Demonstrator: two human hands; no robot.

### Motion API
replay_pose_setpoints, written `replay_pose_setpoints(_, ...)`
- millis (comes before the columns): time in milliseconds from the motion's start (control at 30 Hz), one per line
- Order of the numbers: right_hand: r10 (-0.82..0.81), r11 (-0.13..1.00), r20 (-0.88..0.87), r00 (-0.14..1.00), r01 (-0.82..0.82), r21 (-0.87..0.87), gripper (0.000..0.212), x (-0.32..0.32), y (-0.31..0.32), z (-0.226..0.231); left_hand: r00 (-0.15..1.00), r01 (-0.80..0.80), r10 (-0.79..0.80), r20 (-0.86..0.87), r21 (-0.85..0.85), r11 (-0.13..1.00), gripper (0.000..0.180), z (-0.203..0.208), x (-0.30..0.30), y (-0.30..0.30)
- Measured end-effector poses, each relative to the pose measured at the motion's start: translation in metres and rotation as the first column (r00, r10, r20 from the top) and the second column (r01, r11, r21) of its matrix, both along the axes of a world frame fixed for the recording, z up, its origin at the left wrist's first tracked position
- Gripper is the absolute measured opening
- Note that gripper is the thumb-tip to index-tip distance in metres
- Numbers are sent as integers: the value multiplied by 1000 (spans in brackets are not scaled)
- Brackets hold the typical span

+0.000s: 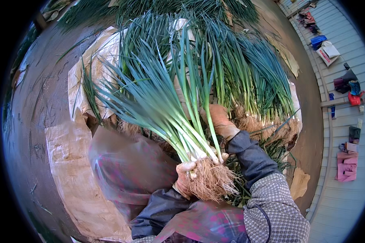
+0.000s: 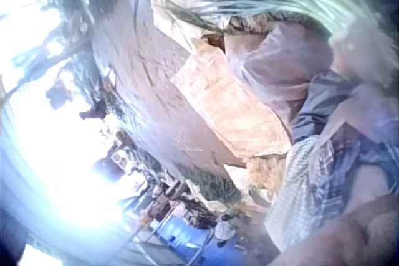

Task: The person processes leeks by hand, picking up individual stalks from a large pile, stripping away outer leaves, and bundling them together on the floor.

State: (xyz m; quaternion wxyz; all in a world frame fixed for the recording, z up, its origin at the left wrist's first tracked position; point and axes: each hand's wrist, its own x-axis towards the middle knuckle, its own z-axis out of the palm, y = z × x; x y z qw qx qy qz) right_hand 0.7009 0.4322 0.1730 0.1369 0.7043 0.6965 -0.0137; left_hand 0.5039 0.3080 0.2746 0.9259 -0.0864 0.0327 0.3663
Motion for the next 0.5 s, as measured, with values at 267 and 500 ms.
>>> replay_pose_setpoints(267, -419, 886, 17, 908, 413, -209, 31, 72, -272, 43, 987, 120, -133, -85, -140, 983, 76, -14, -18, -1)
replay_pose_setpoints(500, -526, 130, 218, 822, 331, -935, 65, 71, -388, 54, 993, -104, 105, -46, 17, 994, 81, -8, -14, -1)
